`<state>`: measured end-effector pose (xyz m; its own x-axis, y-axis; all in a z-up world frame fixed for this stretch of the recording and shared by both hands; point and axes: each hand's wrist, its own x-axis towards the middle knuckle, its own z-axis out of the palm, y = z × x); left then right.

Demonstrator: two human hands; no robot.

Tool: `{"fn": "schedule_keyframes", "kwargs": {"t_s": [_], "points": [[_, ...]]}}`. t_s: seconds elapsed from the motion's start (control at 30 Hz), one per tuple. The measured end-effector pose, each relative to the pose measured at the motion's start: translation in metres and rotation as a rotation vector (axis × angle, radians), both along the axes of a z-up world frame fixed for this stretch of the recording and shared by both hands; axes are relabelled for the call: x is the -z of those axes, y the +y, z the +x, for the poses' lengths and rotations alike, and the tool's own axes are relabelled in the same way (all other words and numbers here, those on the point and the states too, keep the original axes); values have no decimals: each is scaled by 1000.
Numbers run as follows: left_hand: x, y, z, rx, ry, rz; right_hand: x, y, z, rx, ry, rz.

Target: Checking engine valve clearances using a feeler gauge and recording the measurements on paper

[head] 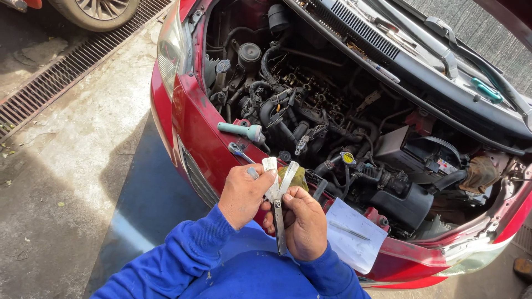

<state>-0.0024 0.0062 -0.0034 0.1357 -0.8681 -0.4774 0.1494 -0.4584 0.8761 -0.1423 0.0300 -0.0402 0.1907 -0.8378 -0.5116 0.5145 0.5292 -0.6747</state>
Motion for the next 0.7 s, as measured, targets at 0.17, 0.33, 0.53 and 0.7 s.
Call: {"fn": "schedule_keyframes", "kwargs": {"t_s": [0.17, 0.33, 0.53, 0.7], "points": [[1, 1, 0, -10, -5, -5, 3, 0, -2, -36, -24, -3], [11, 0, -2, -33, 27, -53, 6, -1, -1, -74, -30, -29], [6, -2, -1, 22, 97, -50, 3, -3, 3, -112, -24, -72], [-5, -4, -2, -11, 310, 30, 8, -7, 4, -47, -35, -54]]}}
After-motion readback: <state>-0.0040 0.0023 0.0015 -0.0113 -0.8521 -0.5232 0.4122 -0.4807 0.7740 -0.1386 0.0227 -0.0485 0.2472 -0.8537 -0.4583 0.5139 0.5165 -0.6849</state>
